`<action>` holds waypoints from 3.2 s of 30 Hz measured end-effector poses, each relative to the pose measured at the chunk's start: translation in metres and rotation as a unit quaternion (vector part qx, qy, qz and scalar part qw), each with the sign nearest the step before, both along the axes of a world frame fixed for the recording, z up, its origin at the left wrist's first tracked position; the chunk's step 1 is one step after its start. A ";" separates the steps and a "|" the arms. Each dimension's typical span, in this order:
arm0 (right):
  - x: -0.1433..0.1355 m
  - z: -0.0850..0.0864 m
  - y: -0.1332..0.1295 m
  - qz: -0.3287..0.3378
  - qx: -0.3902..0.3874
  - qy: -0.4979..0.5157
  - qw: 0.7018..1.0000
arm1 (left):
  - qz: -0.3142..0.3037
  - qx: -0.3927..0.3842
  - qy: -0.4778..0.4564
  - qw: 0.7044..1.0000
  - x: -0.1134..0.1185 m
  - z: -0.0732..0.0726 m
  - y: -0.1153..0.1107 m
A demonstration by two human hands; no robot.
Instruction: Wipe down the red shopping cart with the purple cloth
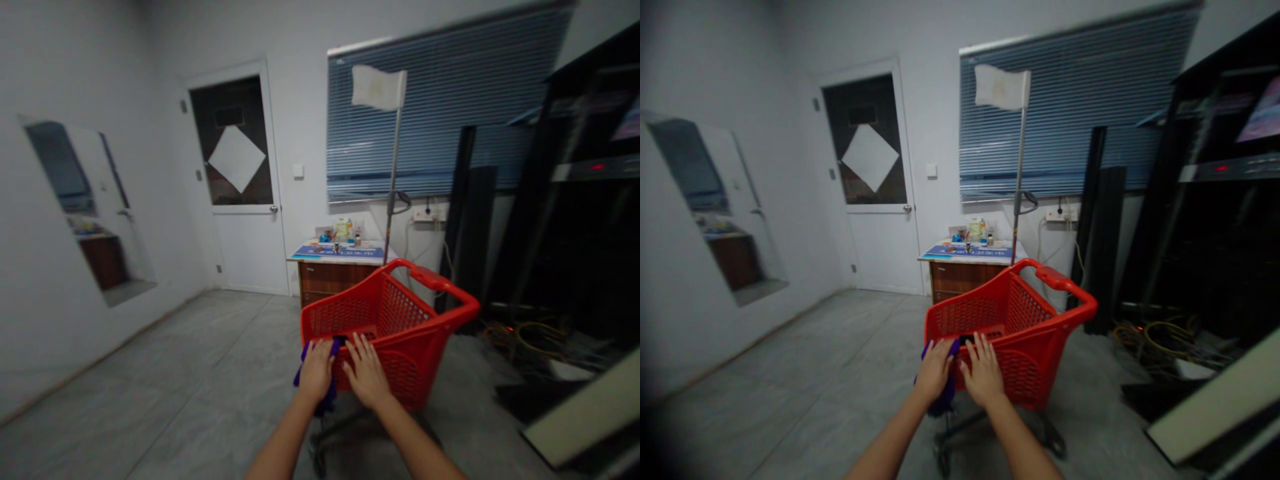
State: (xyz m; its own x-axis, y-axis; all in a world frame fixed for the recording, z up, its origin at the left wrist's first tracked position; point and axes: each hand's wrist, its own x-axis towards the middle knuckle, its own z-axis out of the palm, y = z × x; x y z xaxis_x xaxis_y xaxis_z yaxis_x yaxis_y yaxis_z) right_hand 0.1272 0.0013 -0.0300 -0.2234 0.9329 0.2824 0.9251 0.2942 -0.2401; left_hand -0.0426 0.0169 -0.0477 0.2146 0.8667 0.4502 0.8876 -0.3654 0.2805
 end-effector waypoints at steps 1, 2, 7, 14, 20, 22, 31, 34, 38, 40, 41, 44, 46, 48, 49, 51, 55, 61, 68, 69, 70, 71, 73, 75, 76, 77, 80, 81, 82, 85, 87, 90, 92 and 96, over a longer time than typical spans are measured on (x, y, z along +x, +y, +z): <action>0.000 0.000 -0.001 -0.001 0.000 -0.002 1.000 | 0.002 0.000 -0.007 1.000 -0.004 -0.002 -0.001; 0.000 0.001 -0.002 -0.002 0.000 -0.005 1.000 | 0.008 0.001 -0.016 1.000 -0.007 -0.005 -0.002; 0.000 -0.003 -0.003 0.000 0.012 -0.011 1.000 | 0.053 0.009 -0.048 0.997 -0.002 -0.012 -0.003; 0.002 -0.011 -0.005 -0.001 0.007 -0.017 1.000 | -0.039 0.017 -0.029 0.999 0.004 -0.010 0.001; 0.005 -0.008 -0.009 0.008 -0.007 -0.020 1.000 | 0.004 0.019 -0.047 0.999 -0.009 -0.019 -0.001; 0.005 -0.007 -0.010 0.010 -0.007 -0.016 1.000 | 0.017 0.015 -0.047 0.999 -0.002 -0.017 -0.001; 0.013 0.001 -0.014 0.037 -0.010 -0.023 0.999 | -0.033 0.010 -0.051 0.998 0.012 -0.003 0.001; 0.024 0.004 -0.009 0.036 -0.006 -0.031 0.999 | -0.024 0.004 -0.063 0.998 0.002 -0.005 0.002; 0.037 0.007 -0.007 0.023 -0.005 -0.031 0.999 | -0.016 -0.008 -0.084 0.996 -0.008 -0.006 -0.001; 0.039 0.008 -0.010 0.031 -0.010 -0.031 0.999 | -0.009 -0.006 -0.088 0.996 -0.009 -0.005 -0.005; 0.039 0.009 -0.012 0.033 -0.011 -0.030 0.999 | -0.001 -0.003 -0.089 0.996 -0.008 -0.004 -0.007; 0.037 0.013 -0.016 0.038 -0.013 -0.028 0.999 | 0.019 0.005 -0.078 0.997 0.006 0.002 -0.011; 0.036 0.015 -0.016 0.038 -0.015 -0.027 0.999 | 0.002 0.008 -0.061 0.998 0.021 0.006 -0.011; 0.036 0.017 -0.014 0.037 -0.018 -0.024 0.999 | -0.030 0.009 -0.045 0.998 0.036 0.009 -0.009; 0.035 0.018 -0.013 0.038 -0.019 -0.022 0.999 | -0.036 0.008 -0.040 0.999 0.041 0.009 -0.008; 0.036 0.019 -0.011 0.040 -0.020 -0.018 0.999 | -0.043 0.007 -0.028 0.999 0.045 0.009 -0.006; 0.037 0.017 -0.011 0.042 -0.020 -0.019 0.999 | -0.043 0.015 0.004 0.999 0.025 0.004 -0.010; 0.035 0.015 -0.014 0.034 -0.016 -0.024 0.999 | 0.017 0.032 0.008 0.999 0.012 0.004 -0.017; 0.035 0.015 -0.014 0.033 -0.025 -0.029 0.999 | -0.015 0.028 0.028 0.999 0.034 0.007 -0.014; 0.035 0.015 -0.014 0.035 -0.024 -0.031 0.999 | -0.018 0.028 0.028 0.999 0.031 0.005 -0.014; 0.036 0.014 -0.013 0.037 -0.021 -0.032 0.999 | -0.020 0.028 0.028 0.999 0.028 0.004 -0.014; 0.036 0.013 -0.013 0.038 -0.018 -0.033 0.999 | -0.020 0.030 0.028 0.999 0.025 0.003 -0.014; 0.037 0.010 -0.012 0.039 -0.009 -0.033 0.999 | -0.011 0.036 0.027 0.999 0.023 0.001 -0.014; 0.037 0.009 -0.012 0.039 -0.004 -0.032 0.999 | 0.001 0.046 0.025 0.999 0.027 0.000 -0.013; 0.037 0.009 -0.011 0.038 -0.003 -0.031 0.999 | 0.002 0.053 0.026 0.998 0.032 -0.001 -0.013; 0.036 0.008 -0.011 0.038 -0.001 -0.031 0.999 | 0.001 0.060 0.027 0.998 0.037 -0.001 -0.012; 0.037 0.008 -0.010 0.042 0.008 -0.029 0.999 | -0.014 0.074 0.039 0.996 0.049 -0.004 -0.008; 0.038 0.008 -0.010 0.043 0.010 -0.029 0.999 | -0.020 0.077 0.044 0.996 0.049 -0.005 -0.007; 0.039 0.008 -0.010 0.045 0.010 -0.030 0.998 | -0.024 0.081 0.049 0.995 0.047 -0.007 -0.006; 0.040 0.008 -0.010 0.047 0.006 -0.034 0.998 | -0.026 0.094 0.063 0.993 0.033 -0.010 -0.003; 0.039 0.006 -0.010 0.044 0.005 -0.034 0.998 | -0.016 0.101 0.067 0.992 0.025 -0.010 -0.003; 0.038 0.004 -0.009 0.039 0.006 -0.032 0.999 | -0.007 0.111 0.064 0.992 0.027 -0.009 -0.004; 0.038 0.003 -0.008 0.037 0.009 -0.029 0.999 | -0.017 0.119 0.061 0.991 0.036 -0.009 -0.004; 0.041 0.003 -0.008 0.040 0.015 -0.027 0.999 | -0.038 0.135 0.055 0.989 0.047 -0.014 0.000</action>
